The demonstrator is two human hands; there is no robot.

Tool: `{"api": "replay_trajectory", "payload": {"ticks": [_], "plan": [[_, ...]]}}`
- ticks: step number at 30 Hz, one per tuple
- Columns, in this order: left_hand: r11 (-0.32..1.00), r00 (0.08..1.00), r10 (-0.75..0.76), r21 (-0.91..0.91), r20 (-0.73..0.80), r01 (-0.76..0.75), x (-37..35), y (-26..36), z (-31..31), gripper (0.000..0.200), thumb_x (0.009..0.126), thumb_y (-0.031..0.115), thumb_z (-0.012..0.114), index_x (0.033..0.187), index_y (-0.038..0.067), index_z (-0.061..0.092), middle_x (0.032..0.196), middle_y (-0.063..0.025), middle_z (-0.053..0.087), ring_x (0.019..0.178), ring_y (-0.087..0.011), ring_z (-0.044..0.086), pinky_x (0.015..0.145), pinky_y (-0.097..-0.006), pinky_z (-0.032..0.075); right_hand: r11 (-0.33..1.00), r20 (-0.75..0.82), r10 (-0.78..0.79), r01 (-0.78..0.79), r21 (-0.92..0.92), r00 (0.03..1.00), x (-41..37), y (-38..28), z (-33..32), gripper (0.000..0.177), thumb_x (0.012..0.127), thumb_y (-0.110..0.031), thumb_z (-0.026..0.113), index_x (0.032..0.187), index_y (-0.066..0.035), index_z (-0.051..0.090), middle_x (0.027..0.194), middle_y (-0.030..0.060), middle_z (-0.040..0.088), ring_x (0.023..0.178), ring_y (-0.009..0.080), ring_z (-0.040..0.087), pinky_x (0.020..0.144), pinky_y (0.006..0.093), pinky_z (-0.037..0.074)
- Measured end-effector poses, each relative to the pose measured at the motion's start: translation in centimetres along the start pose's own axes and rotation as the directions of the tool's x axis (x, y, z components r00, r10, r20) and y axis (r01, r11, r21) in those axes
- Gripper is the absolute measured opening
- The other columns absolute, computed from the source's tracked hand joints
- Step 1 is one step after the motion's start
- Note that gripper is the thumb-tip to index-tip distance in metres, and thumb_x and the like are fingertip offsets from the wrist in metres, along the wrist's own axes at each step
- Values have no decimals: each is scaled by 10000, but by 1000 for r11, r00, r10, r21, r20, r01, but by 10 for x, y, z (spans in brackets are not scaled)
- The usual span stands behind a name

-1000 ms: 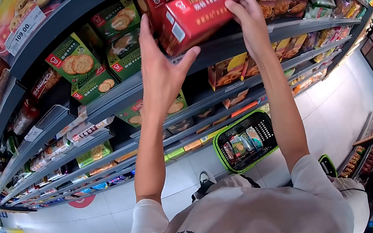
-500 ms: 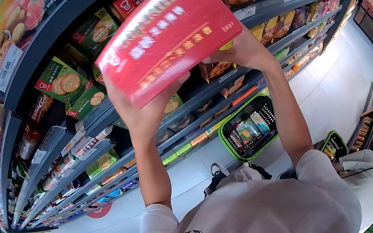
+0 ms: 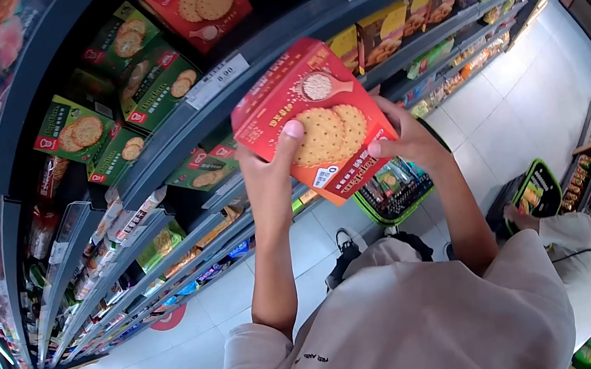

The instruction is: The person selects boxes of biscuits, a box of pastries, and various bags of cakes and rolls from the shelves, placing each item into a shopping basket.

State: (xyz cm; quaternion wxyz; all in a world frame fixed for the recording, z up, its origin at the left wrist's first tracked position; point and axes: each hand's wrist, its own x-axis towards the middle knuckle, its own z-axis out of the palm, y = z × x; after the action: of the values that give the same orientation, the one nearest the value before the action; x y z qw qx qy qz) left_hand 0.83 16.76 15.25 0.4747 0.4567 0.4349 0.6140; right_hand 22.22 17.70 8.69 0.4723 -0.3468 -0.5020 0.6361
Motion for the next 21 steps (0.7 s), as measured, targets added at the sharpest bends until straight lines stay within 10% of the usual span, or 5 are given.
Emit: {"api": "replay_trajectory", "payload": {"ticks": [14,21], "plan": [[738,731,-674,67,104,671,-52,-215,-5,593,860,466,641,1226,13,529,1166,-90,609,1077,-185,578,974,-309,399,920,-279,385,-342,192,879,-105,154,-50,677,810,-283,698,1342,29,420,1246,97,550,1141,151,503,1005,295,360],[407,367,-908,211,203,889,-119,-321,-34,350,942,332,522,1103,24,565,998,-74,624,882,-185,618,779,-316,518,830,-427,558,-482,281,712,-124,236,-74,600,794,-313,720,1225,44,506,1085,106,629,953,157,623,833,293,476]]}}
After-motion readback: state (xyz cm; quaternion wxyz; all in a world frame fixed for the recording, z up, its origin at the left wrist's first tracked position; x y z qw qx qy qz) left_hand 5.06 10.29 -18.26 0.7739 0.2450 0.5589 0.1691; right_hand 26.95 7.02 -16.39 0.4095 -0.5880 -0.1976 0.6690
